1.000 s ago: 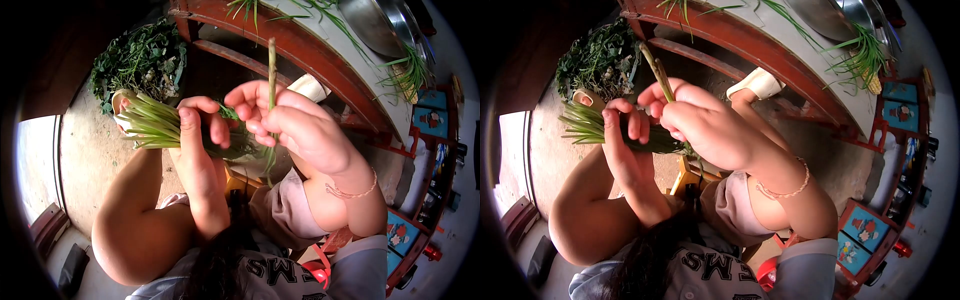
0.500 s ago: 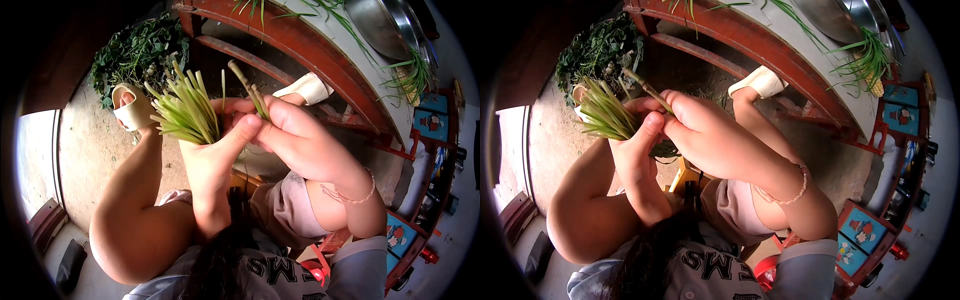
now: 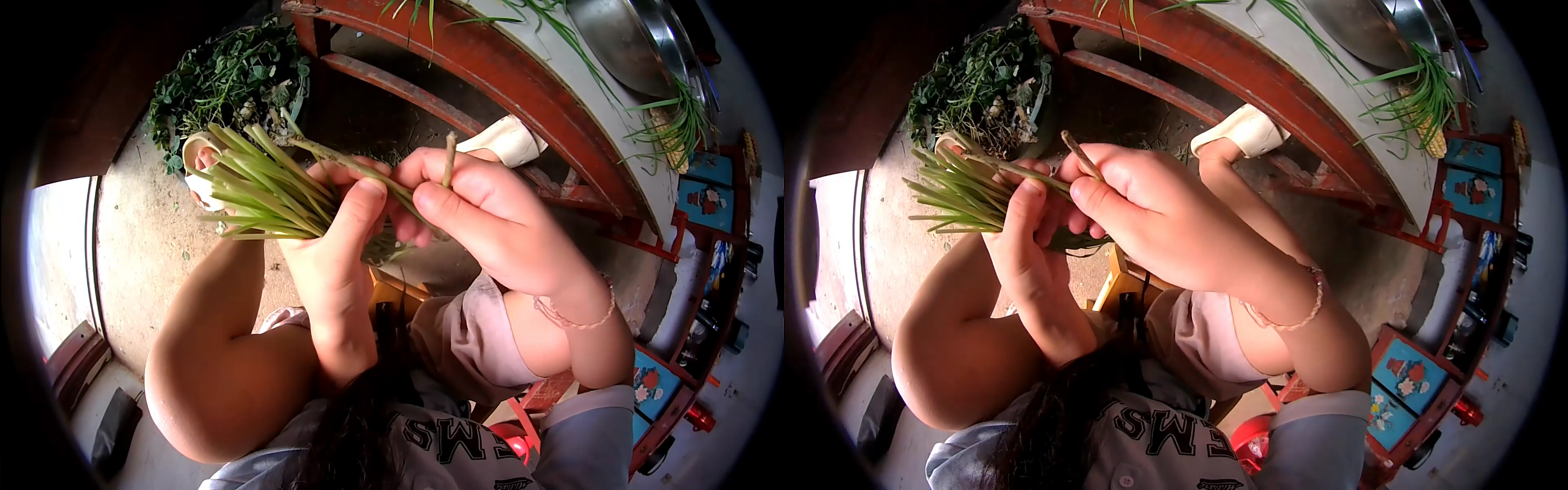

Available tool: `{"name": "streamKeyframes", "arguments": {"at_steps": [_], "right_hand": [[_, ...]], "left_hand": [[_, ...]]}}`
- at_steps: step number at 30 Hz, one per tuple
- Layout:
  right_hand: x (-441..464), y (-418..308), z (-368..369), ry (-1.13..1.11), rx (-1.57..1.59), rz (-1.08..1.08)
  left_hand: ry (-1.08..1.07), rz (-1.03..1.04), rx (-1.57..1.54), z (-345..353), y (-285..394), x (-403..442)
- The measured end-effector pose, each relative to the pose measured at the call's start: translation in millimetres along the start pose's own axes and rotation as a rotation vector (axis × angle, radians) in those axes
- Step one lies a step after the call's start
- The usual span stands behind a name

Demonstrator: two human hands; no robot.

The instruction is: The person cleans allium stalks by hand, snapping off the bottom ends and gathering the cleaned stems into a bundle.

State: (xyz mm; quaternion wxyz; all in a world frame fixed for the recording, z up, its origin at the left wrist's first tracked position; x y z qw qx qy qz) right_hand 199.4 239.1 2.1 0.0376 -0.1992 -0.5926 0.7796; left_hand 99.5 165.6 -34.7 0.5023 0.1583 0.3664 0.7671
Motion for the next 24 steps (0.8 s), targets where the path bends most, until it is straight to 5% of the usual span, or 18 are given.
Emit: {"name": "streamKeyframes", "arguments": {"at_steps": [19,24], "right_hand": [[0,8,8,0.227,0.008,-0.139],[-2,9,6,0.226,-0.170,-0.219]], "left_hand": [[-0.182,-0.096,-0.038,-3,-6,4],[-0.246,0.037,0.041,-9,-11,5]]}}
Point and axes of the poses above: each hand's wrist, its own x-axis towards the middle knuckle, its own z-axis out of the palm, y = z × x, the point moved 1 cm from there along x, towards the middle knuckle, and after that the axes turned 12 degrees about -y, right-handed, at the moved point
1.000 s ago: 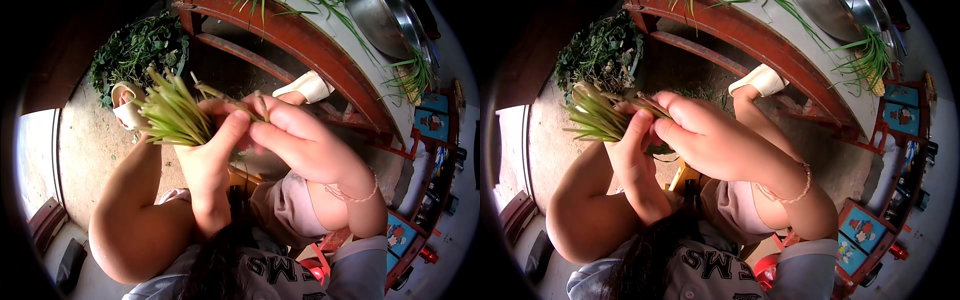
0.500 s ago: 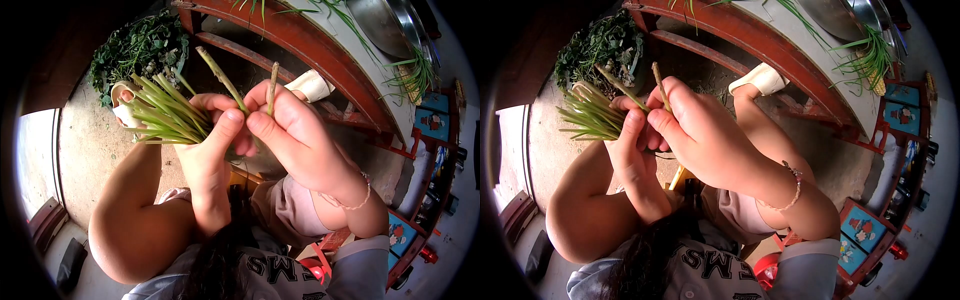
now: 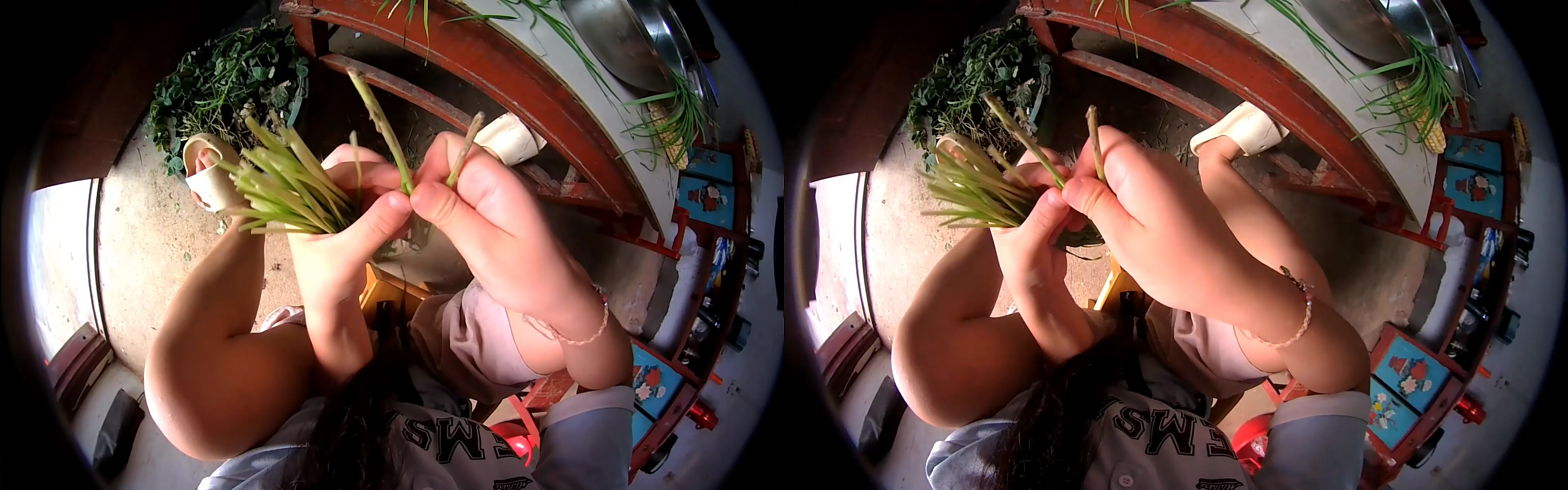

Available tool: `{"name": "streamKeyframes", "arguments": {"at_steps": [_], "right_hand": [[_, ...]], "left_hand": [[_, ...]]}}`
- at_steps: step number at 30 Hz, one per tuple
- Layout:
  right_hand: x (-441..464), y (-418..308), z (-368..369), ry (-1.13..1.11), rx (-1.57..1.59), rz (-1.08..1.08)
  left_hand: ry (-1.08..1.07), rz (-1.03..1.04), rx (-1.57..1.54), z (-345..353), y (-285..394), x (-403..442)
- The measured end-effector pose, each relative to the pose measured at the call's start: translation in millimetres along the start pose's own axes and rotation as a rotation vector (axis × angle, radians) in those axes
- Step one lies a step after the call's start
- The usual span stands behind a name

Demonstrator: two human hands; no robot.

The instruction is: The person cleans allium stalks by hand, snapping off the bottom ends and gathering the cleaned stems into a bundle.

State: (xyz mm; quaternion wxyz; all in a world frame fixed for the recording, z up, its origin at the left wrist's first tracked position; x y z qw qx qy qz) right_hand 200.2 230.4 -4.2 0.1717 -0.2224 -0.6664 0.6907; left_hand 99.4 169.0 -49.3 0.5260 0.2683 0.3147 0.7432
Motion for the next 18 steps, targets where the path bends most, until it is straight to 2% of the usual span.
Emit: {"name": "streamKeyframes", "arguments": {"at_steps": [2,3,5,9,11,15,18], "right_hand": [[-1,4,0,-0.006,-0.248,-0.021],[-1,3,1,-0.007,-0.248,-0.022],[-1,-2,4,0.016,-0.442,0.062],[0,-13,9,0.016,-0.457,0.088],[-1,-14,11,0.030,-0.567,0.122],[-4,-12,13,0.031,-0.516,0.185],[-5,-10,12,0.060,-0.487,0.198]], "left_hand": [[0.036,0.079,0.260,-3,1,0],[0.035,0.080,0.260,-2,1,0],[0.142,0.096,0.209,5,5,2],[0.229,0.058,0.439,6,5,-4],[0.335,0.251,0.724,5,2,-3],[0.395,0.389,0.769,7,5,-9],[0.496,0.374,0.894,-5,1,-7]]}}
Point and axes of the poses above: each hand's wrist, its own x-axis towards the middle knuckle, its own z-axis out of the palm, y = z × x, the point moved 1 cm from there along x, towards the middle knuckle, and after that the axes turned 12 degrees about -y, right-handed, at the moved point
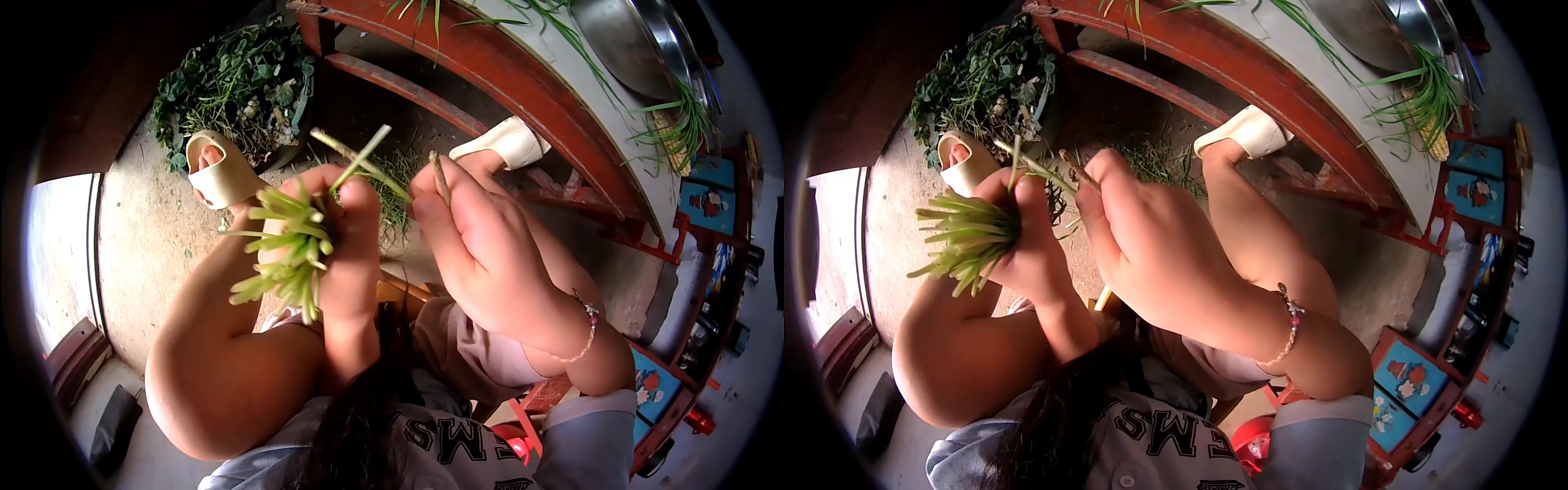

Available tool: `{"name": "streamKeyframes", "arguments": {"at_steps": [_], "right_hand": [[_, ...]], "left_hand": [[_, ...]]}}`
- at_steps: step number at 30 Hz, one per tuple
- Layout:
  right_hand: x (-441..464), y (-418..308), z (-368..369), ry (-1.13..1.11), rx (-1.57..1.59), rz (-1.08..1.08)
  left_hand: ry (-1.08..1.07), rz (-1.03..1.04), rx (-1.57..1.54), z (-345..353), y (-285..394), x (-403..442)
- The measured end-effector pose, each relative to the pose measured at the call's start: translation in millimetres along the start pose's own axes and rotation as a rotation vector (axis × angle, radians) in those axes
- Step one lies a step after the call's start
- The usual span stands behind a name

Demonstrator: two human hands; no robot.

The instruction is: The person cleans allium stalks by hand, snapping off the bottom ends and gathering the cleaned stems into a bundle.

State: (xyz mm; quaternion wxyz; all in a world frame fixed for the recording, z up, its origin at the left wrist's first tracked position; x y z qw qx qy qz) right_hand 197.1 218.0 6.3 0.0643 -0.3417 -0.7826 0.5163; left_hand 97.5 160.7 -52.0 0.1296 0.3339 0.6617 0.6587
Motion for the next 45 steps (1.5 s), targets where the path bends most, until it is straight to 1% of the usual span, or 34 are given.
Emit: {"name": "streamKeyframes", "arguments": {"at_steps": [3,4,7,8,11,12,13,14,15,16,18,20,21,24,25,27,29,31,33,34,35,37,39,41,42,43,45], "right_hand": [[-2,0,-1,0.015,-0.180,-0.089],[-3,-1,-1,-0.001,-0.166,-0.078],[-4,4,0,-0.012,-0.111,-0.069],[-4,5,0,-0.010,-0.091,-0.071],[-5,9,0,-0.010,-0.087,-0.048],[-5,8,-1,-0.011,-0.086,-0.049],[-5,8,-2,-0.035,-0.061,-0.005],[-5,8,-3,-0.059,-0.037,0.039],[-6,9,-3,-0.060,-0.038,0.039],[-7,12,-2,-0.044,-0.026,0.032],[-8,14,-3,-0.030,-0.015,0.025],[-8,15,-6,-0.059,0.032,0.101],[-9,16,-8,-0.060,0.032,0.100],[-9,27,-10,0.036,0.107,0.095],[-9,28,-12,0.035,0.109,0.092],[-9,28,-16,0.024,0.262,0.177],[-7,24,-17,0.033,0.324,0.204],[-4,22,-18,-0.012,0.508,0.211],[-3,20,-16,-0.021,0.550,0.203],[-3,19,-15,-0.033,0.591,0.197],[-3,18,-15,-0.032,0.591,0.196],[-3,17,-14,-0.099,0.662,0.175],[-3,14,-13,-0.099,0.662,0.163],[-2,11,-13,-0.106,0.863,0.109],[-2,11,-14,-0.105,0.861,0.108],[-2,11,-14,-0.123,0.913,0.095],[-2,9,-13,-0.143,0.965,0.084]], "left_hand": [[0.029,-0.036,0.129,2,-2,11],[0.009,-0.053,0.029,1,-3,8],[0.052,-0.057,-0.025,-2,-9,12],[0.066,-0.085,-0.119,1,-5,16],[0.071,-0.077,-0.091,-4,-15,19],[0.098,-0.041,-0.039,-4,-20,21],[0.098,-0.041,-0.038,-5,-19,26],[0.096,-0.069,-0.042,-6,-17,30],[0.093,-0.096,-0.046,-7,-18,32],[0.102,-0.120,-0.084,-10,-33,26],[0.106,-0.145,-0.075,-10,-34,29],[0.110,-0.170,-0.063,-11,-39,30],[0.107,-0.171,-0.042,-12,-39,32],[0.107,-0.180,-0.005,-14,-52,32],[0.108,-0.187,0.007,-15,-54,33],[0.104,-0.202,0.022,-14,-57,32],[0.058,-0.158,-0.015,-9,-53,35],[0.041,-0.146,-0.043,-10,-51,34],[0.103,-0.315,-0.426,-9,-42,29],[0.078,-0.420,-0.517,-9,-37,25],[0.077,-0.419,-0.517,-9,-33,23],[-0.124,-0.427,-0.801,-5,-27,20],[-0.147,-0.453,-0.818,1,-23,16],[-0.273,-0.377,-1.221,6,-20,16],[-0.266,-0.417,-1.307,7,-17,15],[-0.266,-0.416,-1.309,7,-14,14],[-0.280,-0.500,-1.242,8,-8,11]]}}
Point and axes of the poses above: each hand's wrist, its own x-axis towards the middle knuckle, its own z-axis out of the palm, y = z × x, the point moved 1 cm from there along x, towards the middle knuckle, and after that the axes turned 12 degrees about -y, right-handed, at the moved point
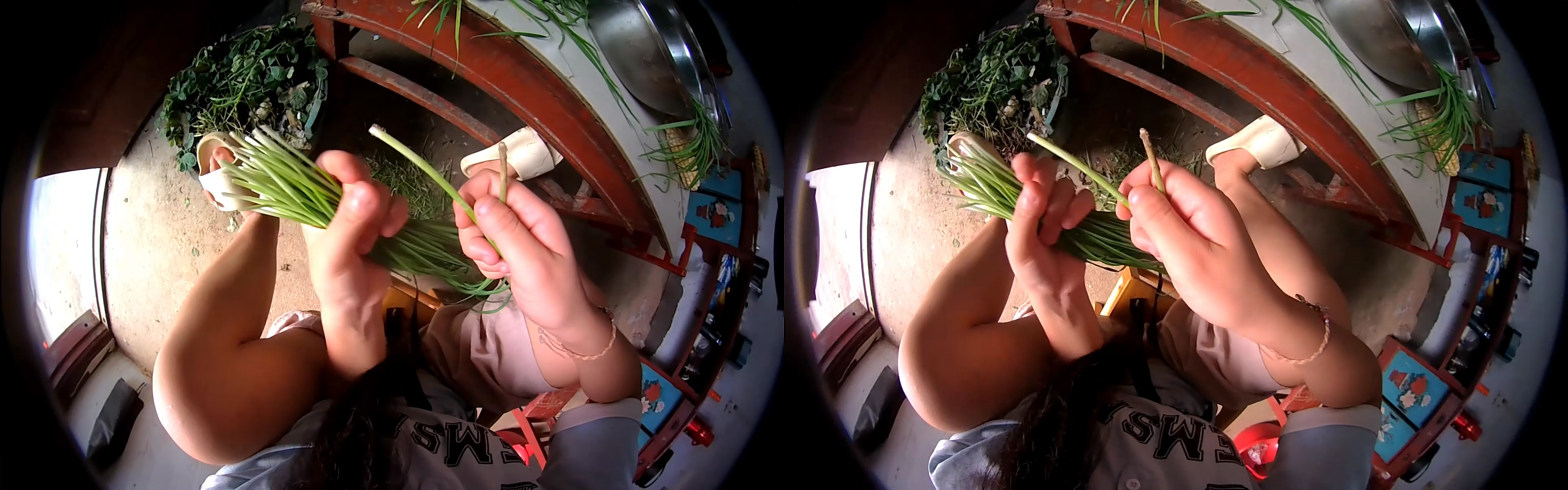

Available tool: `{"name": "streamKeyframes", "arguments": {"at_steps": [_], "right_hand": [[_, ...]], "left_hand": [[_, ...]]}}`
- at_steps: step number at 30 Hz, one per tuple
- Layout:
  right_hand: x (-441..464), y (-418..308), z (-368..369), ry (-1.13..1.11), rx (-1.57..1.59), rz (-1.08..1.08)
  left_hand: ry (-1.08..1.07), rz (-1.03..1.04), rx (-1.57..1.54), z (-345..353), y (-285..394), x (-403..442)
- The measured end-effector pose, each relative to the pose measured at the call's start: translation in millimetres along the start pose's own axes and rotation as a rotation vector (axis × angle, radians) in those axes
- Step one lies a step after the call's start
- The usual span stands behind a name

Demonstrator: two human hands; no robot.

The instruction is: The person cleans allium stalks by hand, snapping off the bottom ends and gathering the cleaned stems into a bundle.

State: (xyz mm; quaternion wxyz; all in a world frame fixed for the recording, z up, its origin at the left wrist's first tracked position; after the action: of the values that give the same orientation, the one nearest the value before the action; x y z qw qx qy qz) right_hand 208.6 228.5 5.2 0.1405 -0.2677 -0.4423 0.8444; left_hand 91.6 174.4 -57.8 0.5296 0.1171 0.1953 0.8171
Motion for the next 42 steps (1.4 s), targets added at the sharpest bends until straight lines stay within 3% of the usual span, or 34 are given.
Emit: {"name": "streamKeyframes", "arguments": {"at_steps": [6,8,12,18,28,34,42], "right_hand": [[1,5,11,0.115,-0.179,0.021],[3,8,9,-0.026,-0.206,-0.097],[3,6,5,0.026,-0.591,-0.167],[4,3,13,0.051,-0.369,-0.192],[5,7,17,0.073,-0.298,-0.152],[4,5,20,0.076,-0.254,-0.129],[-1,6,15,0.103,-0.273,-0.006]], "left_hand": [[0.090,-0.022,0.234,18,-6,-12],[0.105,0.028,0.262,18,-4,-13],[0.109,0.054,0.349,20,-3,-12],[0.102,0.070,0.368,20,-5,-14],[0.099,0.086,0.527,22,-1,-13],[0.082,0.189,0.577,23,-4,-11],[0.261,0.383,0.811,-1,2,1]]}}
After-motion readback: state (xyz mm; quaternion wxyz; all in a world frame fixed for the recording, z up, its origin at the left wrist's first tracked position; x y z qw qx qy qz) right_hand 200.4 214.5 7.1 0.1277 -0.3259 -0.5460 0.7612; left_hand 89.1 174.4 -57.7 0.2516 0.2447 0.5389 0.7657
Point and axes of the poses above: each hand's wrist, its own x-axis towards the middle knuckle, its own z-axis out of the palm, y = z × x, the point moved 1 cm from there along x, towards the middle knuckle, and after that the axes turned 12 degrees about -y, right-handed, at the moved point
